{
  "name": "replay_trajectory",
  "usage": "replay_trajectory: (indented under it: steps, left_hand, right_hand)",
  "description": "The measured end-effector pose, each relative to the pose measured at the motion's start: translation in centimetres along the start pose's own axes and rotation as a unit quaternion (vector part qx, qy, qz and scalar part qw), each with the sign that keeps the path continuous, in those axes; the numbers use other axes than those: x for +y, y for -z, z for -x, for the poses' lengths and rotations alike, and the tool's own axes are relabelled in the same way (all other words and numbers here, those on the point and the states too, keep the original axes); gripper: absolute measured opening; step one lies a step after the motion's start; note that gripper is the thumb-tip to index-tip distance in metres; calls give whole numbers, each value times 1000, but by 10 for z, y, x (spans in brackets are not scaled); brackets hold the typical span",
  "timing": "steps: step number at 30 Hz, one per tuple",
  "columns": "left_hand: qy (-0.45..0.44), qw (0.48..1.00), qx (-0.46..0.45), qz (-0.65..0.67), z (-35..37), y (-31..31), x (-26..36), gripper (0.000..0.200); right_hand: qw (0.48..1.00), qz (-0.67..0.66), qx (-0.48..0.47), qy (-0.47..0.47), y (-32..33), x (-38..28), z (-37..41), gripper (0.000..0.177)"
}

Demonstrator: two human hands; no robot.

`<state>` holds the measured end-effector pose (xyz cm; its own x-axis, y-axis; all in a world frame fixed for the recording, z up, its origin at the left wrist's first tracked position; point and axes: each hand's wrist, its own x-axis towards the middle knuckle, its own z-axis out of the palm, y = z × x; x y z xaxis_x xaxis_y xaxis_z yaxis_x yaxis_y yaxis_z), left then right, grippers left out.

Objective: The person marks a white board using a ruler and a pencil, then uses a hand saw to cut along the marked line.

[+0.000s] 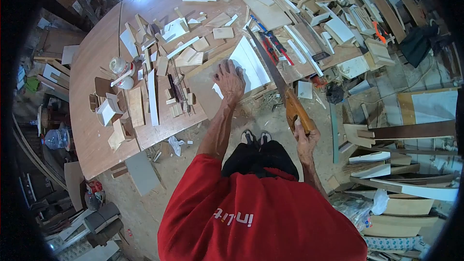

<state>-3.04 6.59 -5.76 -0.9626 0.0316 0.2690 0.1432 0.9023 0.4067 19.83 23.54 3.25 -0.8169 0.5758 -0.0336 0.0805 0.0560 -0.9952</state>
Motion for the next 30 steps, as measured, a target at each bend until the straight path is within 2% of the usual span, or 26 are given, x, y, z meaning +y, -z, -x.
replay_trajectory:
  steps: [4,9,13,16,21,23,27,30]
  left_hand:
    - [7,1000,-25,-16,0,-2,4,46]
    - [14,999,-26,-32,1,-4,11,47]
    - [21,999,3,-29,-4,-2,15,41]
    - [38,999,23,-31,-20,-8,18,37]
    - [33,998,45,-15,-58,-21,24,36]
    - [77,997,-9,-13,-70,-27,28,37]
    - [48,998,30,13,-76,-44,19,33]
    - [88,996,11,9,-80,-39,26,29]
  right_hand:
    - [1000,6,-19,19,-2,-1,-5,21]
    - [1000,4,-21,-8,0,-2,-6,24]
    - [999,19,-29,9,6,10,-8,26]
    - [999,23,-34,-20,12,5,-6,26]
    - [999,26,-37,-10,15,6,-8,22]
    - [999,18,-42,6,15,6,-9,21]
    - [997,45,-50,28,14,6,-13,22]
    - [994,71,-83,15,18,6,-14,20]
